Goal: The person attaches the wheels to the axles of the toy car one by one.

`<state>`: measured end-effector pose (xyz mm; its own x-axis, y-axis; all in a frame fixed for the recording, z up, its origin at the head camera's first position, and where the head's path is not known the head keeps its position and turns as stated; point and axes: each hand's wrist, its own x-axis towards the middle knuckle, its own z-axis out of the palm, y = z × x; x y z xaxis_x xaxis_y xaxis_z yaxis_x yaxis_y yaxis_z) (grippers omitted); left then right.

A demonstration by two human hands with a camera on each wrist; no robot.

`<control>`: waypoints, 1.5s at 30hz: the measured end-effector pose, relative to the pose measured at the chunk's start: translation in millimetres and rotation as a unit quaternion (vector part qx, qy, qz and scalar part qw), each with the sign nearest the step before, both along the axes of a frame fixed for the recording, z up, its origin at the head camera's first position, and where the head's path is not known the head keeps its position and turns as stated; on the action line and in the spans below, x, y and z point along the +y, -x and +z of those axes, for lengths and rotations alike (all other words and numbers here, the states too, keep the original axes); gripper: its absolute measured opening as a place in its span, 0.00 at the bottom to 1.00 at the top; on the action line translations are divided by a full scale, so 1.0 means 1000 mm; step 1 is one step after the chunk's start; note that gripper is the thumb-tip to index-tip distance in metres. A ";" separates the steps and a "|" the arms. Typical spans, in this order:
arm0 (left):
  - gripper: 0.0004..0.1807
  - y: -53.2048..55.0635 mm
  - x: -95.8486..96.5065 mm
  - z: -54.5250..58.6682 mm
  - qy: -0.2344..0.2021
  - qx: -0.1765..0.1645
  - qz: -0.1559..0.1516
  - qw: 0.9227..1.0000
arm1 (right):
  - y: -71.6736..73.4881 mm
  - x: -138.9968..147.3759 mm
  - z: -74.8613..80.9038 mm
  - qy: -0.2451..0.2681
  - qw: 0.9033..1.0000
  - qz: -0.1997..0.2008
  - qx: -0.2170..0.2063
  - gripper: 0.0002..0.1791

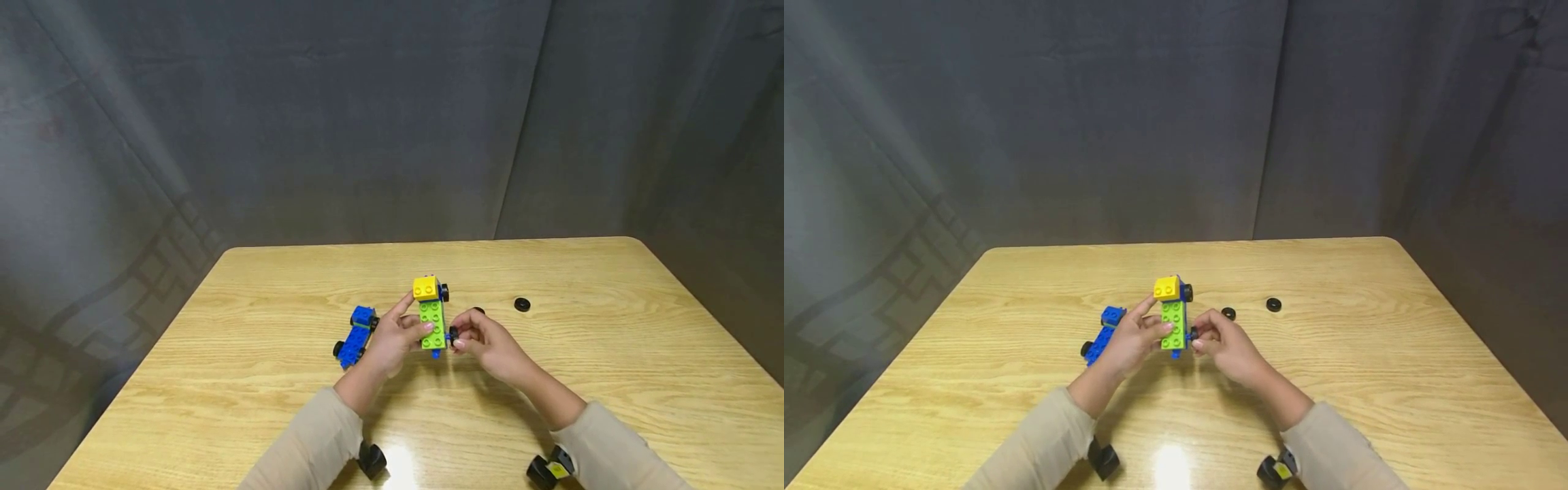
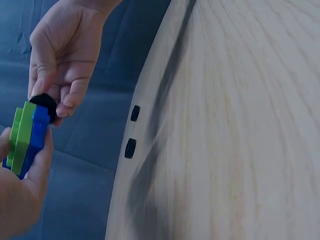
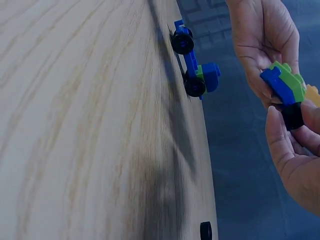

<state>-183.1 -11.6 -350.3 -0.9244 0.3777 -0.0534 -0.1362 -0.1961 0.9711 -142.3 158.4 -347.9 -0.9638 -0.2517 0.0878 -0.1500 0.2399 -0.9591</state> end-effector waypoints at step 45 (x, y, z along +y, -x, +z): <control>0.47 -0.003 0.010 -0.004 -0.005 -0.003 -0.005 1.000 | -0.014 -0.003 -0.004 -0.064 0.994 -0.056 0.062 0.11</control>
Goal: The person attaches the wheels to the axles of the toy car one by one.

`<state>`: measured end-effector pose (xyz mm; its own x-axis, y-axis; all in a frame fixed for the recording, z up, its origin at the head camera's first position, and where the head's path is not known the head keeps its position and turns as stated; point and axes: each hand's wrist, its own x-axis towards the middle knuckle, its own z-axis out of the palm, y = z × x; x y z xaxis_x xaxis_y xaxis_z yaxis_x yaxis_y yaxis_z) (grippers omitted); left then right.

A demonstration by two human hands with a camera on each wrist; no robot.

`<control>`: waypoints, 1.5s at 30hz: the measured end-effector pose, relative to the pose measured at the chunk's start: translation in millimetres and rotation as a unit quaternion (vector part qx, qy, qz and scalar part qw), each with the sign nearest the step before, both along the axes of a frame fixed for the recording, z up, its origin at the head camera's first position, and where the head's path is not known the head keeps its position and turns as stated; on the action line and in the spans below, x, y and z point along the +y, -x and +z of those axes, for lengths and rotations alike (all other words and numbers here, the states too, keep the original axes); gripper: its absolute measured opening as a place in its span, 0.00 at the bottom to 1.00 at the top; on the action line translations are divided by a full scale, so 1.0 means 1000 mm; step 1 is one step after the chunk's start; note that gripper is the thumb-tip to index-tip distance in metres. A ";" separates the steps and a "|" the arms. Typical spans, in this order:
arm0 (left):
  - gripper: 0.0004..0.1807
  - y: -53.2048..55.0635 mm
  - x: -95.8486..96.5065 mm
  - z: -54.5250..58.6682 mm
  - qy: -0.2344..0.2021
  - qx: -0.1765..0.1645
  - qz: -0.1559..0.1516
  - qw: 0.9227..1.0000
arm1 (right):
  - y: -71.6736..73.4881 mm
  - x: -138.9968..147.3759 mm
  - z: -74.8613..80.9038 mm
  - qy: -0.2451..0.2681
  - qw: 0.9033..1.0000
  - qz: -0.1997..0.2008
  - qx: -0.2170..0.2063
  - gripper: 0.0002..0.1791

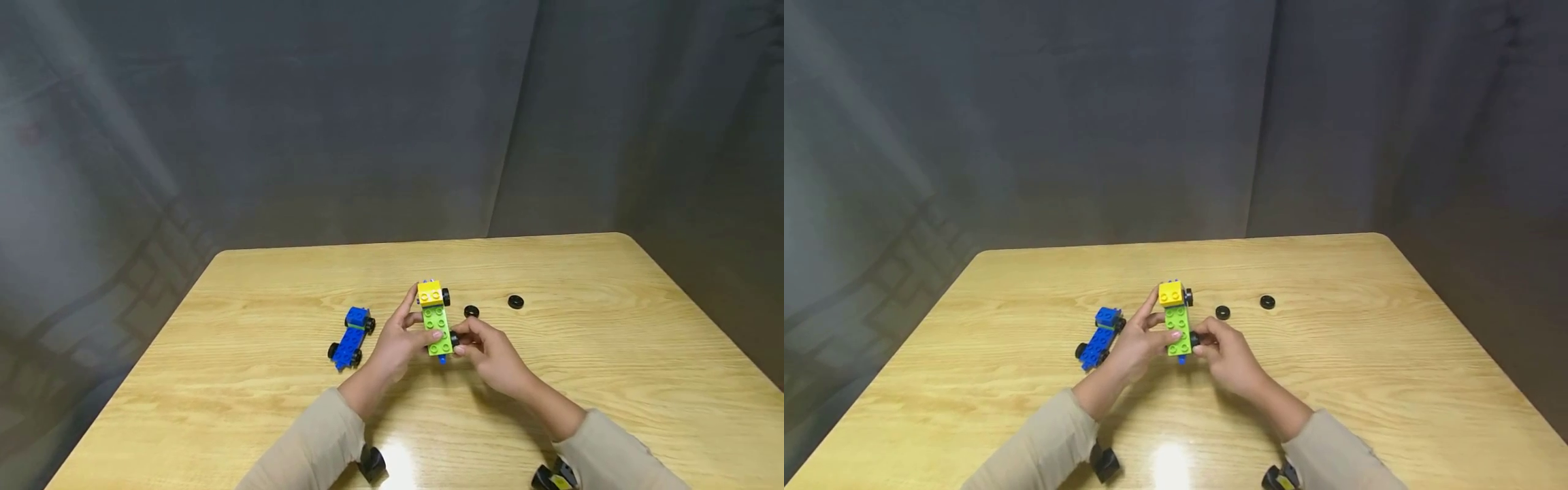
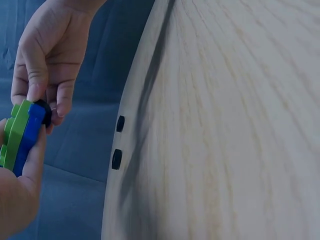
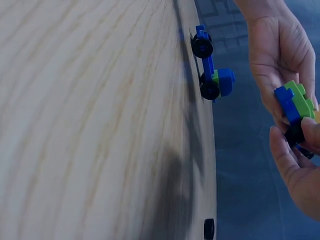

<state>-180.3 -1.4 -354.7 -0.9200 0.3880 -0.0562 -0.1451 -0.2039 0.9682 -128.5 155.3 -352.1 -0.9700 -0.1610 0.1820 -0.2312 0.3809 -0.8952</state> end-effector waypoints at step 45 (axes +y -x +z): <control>0.27 0.010 -0.019 0.001 0.011 -0.021 -0.017 1.000 | -0.001 0.019 0.001 0.020 0.993 0.107 -0.039 0.14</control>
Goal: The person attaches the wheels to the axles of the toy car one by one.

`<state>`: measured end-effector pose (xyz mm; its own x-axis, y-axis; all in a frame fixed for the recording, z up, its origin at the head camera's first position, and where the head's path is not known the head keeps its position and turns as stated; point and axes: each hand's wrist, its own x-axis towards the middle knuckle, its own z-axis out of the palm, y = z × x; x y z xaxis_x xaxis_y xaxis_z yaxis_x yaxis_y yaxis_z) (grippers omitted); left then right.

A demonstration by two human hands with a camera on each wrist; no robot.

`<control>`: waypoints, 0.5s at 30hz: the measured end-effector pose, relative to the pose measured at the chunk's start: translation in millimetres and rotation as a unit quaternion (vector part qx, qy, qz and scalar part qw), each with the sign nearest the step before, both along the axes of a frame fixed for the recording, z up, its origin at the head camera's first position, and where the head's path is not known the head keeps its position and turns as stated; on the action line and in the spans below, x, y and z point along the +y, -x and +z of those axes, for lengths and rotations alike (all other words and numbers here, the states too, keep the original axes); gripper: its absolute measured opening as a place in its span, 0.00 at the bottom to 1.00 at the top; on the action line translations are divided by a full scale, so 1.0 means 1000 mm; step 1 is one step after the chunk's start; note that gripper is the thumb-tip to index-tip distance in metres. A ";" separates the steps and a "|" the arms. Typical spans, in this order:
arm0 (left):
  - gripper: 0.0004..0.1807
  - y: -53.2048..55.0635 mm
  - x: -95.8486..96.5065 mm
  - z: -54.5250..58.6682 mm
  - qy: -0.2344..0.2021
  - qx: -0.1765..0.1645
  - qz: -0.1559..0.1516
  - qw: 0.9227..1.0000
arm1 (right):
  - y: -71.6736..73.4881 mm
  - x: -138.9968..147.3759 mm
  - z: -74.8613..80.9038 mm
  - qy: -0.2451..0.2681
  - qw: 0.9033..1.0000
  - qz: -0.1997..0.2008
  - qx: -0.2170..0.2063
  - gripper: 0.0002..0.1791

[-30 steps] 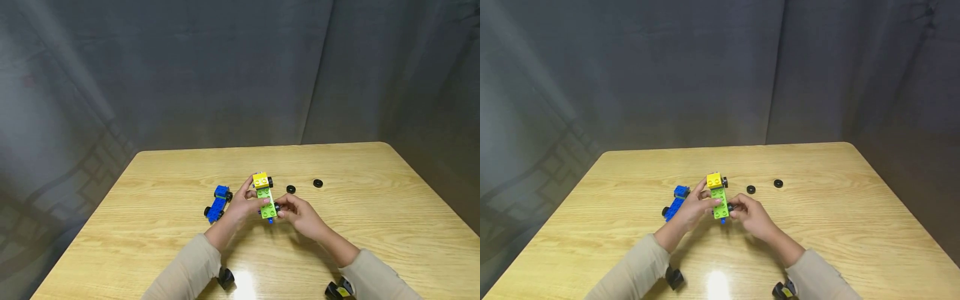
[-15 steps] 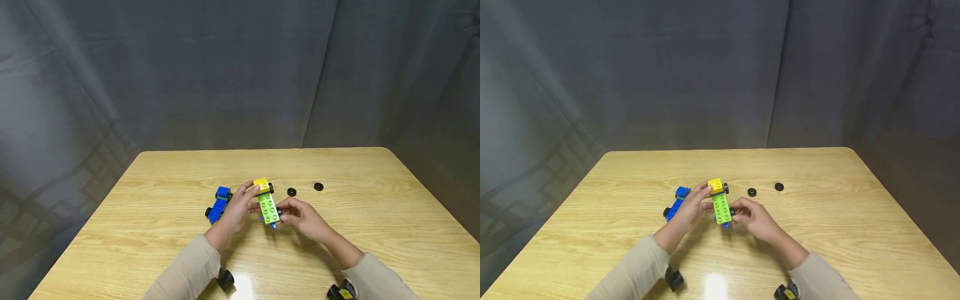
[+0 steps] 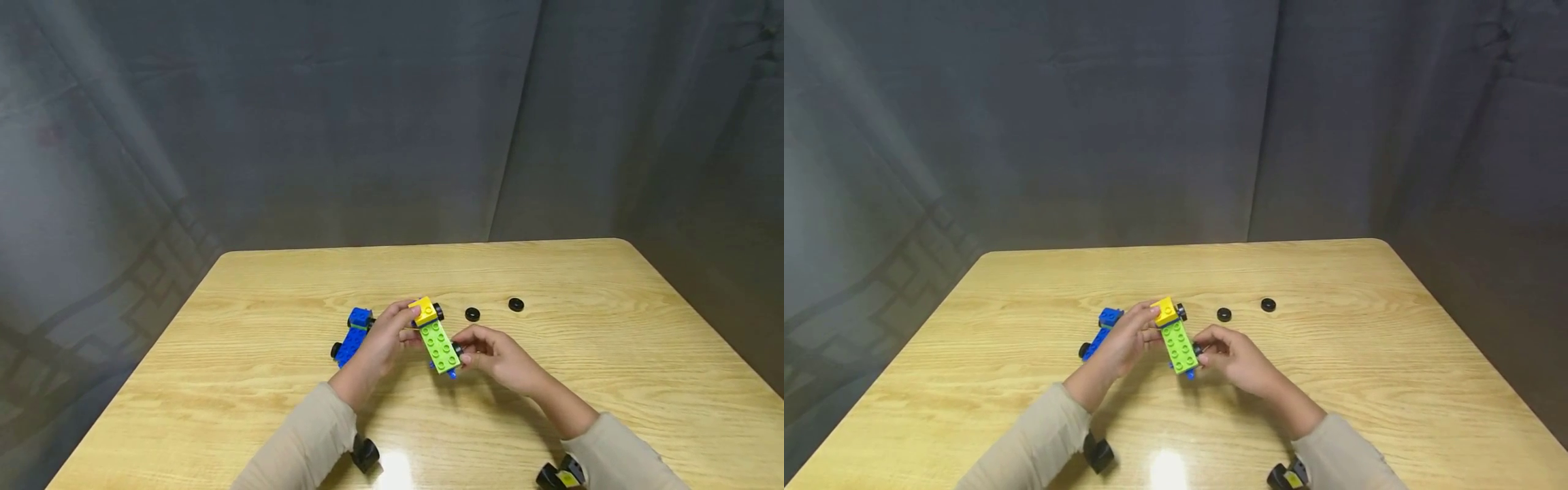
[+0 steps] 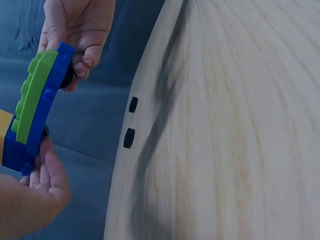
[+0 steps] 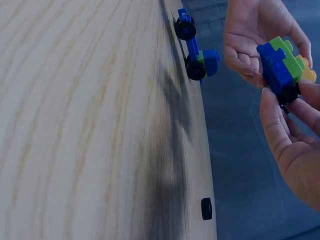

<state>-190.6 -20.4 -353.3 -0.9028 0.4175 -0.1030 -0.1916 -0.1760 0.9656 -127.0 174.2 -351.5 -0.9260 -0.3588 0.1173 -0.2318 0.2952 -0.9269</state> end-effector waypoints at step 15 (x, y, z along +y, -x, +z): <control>0.27 0.003 -0.008 0.000 -0.028 -0.011 -0.039 0.999 | 0.008 0.004 0.002 0.082 0.995 -0.027 -0.054 0.17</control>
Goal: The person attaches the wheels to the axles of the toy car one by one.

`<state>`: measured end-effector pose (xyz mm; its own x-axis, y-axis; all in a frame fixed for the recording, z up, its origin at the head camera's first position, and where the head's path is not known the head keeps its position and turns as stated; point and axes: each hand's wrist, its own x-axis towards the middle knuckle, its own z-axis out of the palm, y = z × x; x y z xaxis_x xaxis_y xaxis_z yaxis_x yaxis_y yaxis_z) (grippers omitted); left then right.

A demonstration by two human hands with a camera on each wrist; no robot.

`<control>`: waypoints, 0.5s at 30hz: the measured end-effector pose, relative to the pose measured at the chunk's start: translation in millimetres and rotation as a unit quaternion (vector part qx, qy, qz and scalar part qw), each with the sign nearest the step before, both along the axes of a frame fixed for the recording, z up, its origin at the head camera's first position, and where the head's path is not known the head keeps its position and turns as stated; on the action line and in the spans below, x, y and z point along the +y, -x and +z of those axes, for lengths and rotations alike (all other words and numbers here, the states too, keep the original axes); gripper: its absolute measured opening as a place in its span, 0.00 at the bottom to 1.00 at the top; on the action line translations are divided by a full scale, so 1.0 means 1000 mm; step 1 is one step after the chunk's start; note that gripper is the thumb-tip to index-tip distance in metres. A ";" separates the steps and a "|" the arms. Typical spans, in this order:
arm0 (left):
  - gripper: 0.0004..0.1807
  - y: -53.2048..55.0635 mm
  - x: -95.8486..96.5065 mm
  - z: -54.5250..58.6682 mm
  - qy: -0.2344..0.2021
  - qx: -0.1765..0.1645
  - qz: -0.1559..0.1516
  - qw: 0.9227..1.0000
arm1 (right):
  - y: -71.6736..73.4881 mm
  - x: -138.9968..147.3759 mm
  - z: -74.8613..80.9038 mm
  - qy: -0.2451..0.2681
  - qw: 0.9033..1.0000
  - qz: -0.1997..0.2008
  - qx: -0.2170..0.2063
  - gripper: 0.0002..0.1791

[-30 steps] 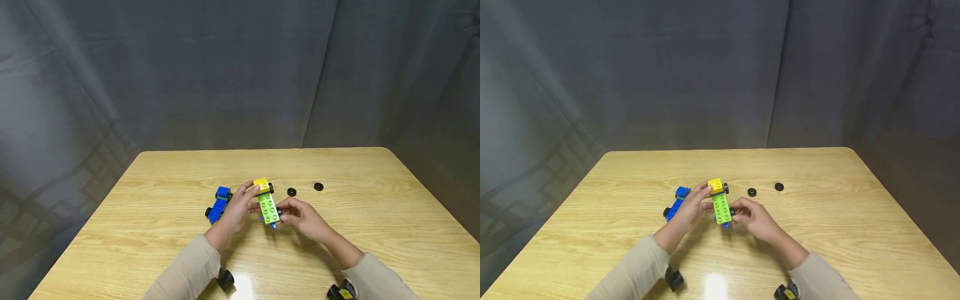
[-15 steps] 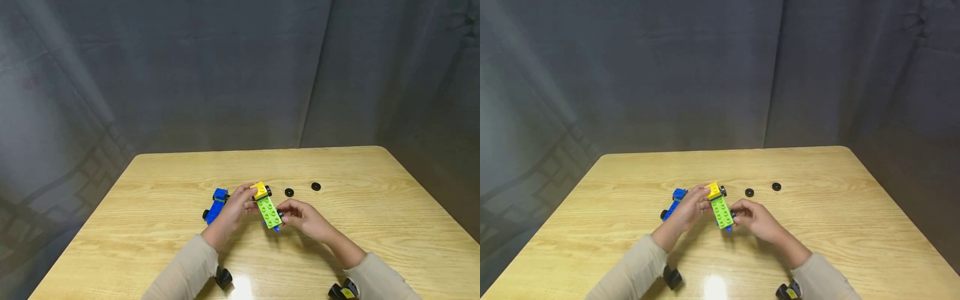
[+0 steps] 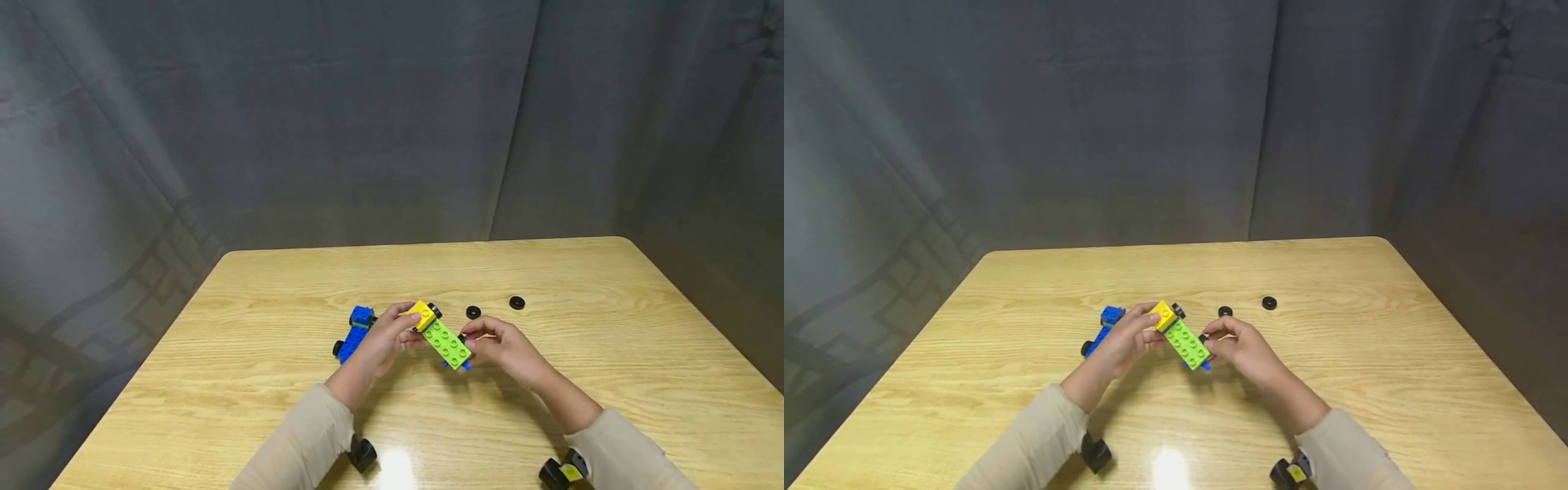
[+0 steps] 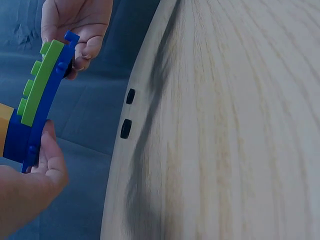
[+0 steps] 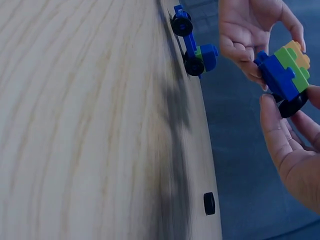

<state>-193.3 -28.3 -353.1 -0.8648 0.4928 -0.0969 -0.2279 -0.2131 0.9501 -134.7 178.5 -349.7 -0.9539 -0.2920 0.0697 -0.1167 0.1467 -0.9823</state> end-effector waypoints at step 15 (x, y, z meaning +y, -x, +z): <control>0.32 0.001 -0.007 -0.007 0.055 0.010 -0.056 0.997 | 0.008 0.006 -0.001 0.003 0.998 -0.048 -0.039 0.17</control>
